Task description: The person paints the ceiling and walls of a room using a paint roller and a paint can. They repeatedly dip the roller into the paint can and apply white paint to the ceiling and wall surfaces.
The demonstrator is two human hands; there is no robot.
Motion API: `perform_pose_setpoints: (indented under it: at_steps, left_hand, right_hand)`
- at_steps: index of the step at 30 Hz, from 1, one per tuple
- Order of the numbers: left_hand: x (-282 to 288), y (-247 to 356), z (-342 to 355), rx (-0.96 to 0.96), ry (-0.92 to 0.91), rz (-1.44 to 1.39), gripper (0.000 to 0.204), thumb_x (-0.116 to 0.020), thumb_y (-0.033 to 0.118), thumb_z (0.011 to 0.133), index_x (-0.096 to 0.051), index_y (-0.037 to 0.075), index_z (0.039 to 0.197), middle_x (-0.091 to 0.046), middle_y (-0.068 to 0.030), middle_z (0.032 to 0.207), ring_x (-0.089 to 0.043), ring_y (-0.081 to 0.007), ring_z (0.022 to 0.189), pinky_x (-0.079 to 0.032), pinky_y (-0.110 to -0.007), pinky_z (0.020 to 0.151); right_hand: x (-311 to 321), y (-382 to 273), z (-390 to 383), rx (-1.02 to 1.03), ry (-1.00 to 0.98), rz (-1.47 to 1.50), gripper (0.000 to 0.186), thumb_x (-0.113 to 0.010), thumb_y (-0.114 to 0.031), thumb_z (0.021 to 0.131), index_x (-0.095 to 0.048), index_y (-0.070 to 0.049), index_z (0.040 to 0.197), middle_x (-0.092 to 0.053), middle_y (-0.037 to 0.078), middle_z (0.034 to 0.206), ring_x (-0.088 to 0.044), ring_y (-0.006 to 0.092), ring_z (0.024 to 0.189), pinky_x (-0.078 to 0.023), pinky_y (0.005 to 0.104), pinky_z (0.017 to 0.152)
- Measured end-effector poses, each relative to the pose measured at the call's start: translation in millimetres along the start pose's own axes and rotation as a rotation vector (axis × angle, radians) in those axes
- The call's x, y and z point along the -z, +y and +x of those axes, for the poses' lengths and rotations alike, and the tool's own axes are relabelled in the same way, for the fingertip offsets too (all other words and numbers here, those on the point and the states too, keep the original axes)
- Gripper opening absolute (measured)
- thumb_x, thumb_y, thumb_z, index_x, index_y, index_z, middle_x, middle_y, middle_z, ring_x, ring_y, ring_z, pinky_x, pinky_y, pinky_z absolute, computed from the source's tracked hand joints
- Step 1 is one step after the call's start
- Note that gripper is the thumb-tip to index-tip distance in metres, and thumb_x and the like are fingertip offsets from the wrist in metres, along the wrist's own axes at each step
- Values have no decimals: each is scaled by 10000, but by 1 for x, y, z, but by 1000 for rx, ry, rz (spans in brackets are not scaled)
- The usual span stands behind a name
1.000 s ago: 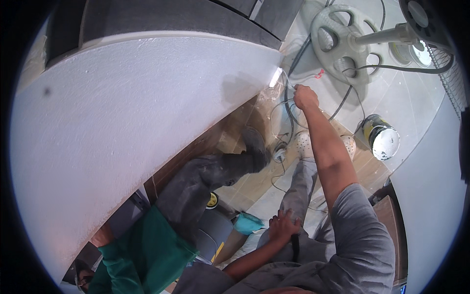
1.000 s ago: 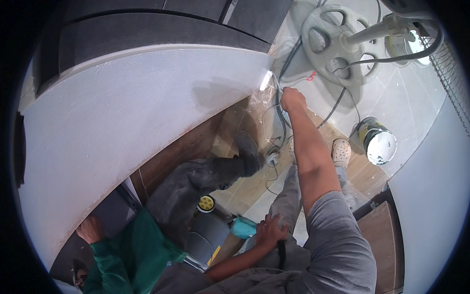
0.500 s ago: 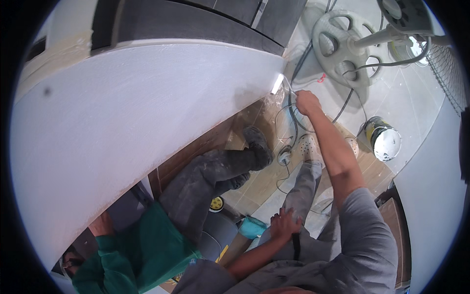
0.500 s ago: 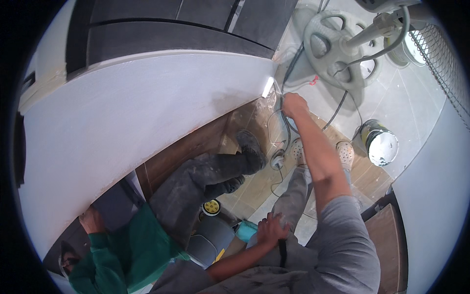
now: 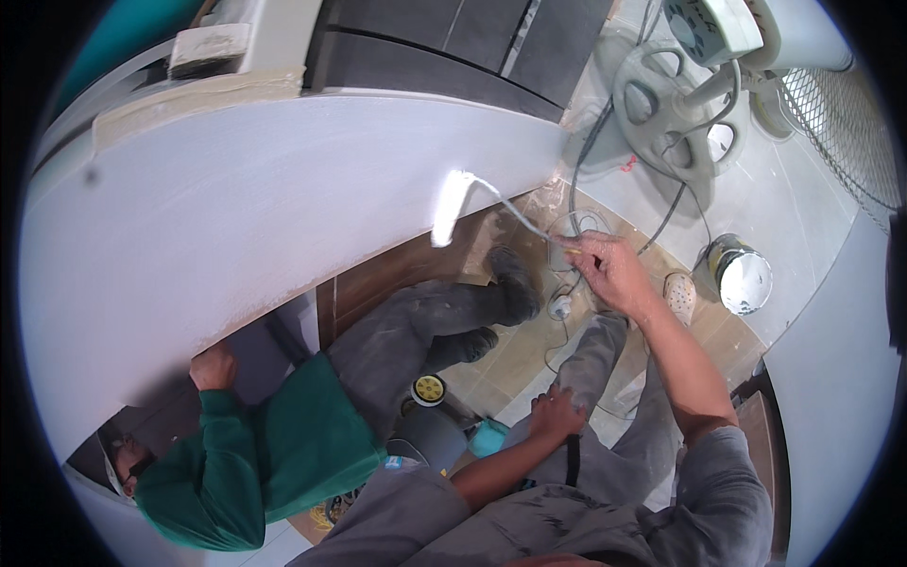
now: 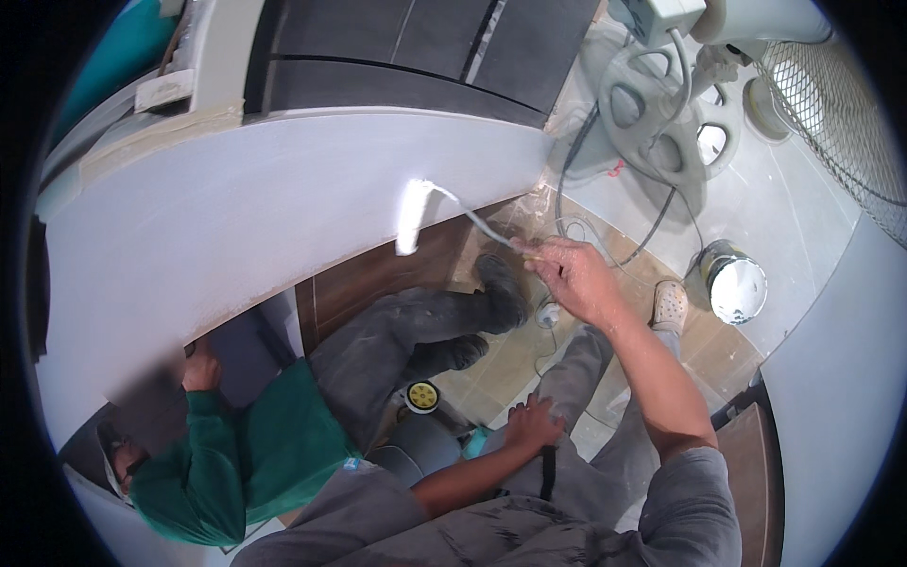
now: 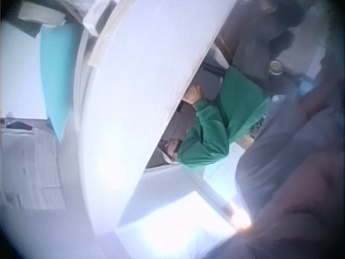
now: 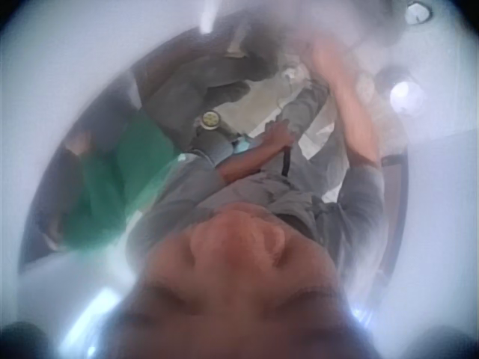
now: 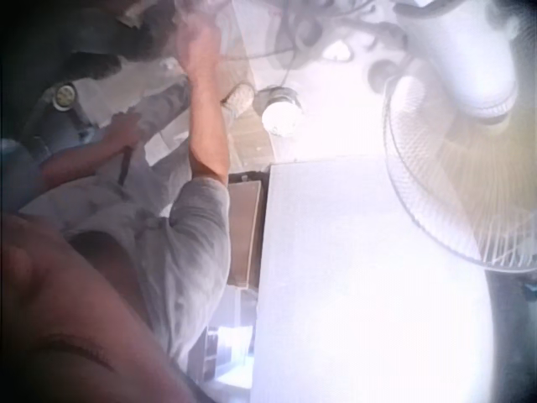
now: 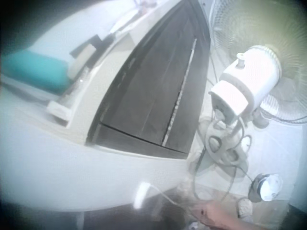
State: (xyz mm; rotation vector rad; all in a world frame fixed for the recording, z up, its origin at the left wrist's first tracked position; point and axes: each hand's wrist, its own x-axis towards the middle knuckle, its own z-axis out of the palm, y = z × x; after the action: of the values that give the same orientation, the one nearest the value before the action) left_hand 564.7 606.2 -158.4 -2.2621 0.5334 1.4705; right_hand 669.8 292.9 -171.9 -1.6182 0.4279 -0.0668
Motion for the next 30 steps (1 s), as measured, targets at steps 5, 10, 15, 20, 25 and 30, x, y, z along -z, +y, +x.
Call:
perform_pose_setpoints:
  at_steps: [5,10,15,20,25,30]
  left_hand:
    - [2,5,-4,6,-35,-17,610,-615,486,908,-616,121,1397,-554,-215,1378,-592,-400,1221,-436,-519,1060]
    - [2,1,-6,-34,61,-62,553,-643,425,889,-650,48,1295,-570,-234,1353,-604,-417,1204,-449,-527,1046]
    - [-22,-4,1,-77,177,-81,521,-658,392,882,-655,34,1260,-574,-247,1336,-618,-422,1176,-457,-533,1030]
    - [-74,-17,27,-180,400,-149,528,-661,398,880,-648,42,1270,-576,-243,1336,-622,-425,1166,-461,-535,1023]
    - [-60,-6,15,-127,353,-162,554,-653,420,883,-634,57,1302,-573,-243,1346,-619,-428,1167,-463,-537,1022]
    - [-30,-9,9,-102,253,-130,581,-646,441,886,-620,73,1334,-570,-242,1356,-616,-431,1169,-464,-539,1021]
  right_hand:
    - [-7,-74,7,265,27,161,402,-711,-48,907,-734,-154,1294,-724,133,985,-672,302,772,-554,388,709]
    - [-24,-160,32,577,57,225,441,-683,-80,929,-693,-189,1356,-722,93,988,-713,260,830,-595,355,695]
    - [-44,-250,60,822,53,253,511,-632,-107,942,-639,-298,1416,-679,63,965,-688,222,718,-585,347,589]
    - [-68,-336,77,990,165,264,468,-599,-115,946,-651,-233,1396,-631,70,928,-687,213,684,-608,356,585]
    - [-81,-320,70,966,167,297,488,-621,-97,920,-662,-245,1383,-621,65,922,-681,197,703,-602,333,601]
    - [-66,-212,50,726,97,112,581,-646,-53,885,-647,-323,1400,-663,28,990,-688,197,780,-585,330,651]
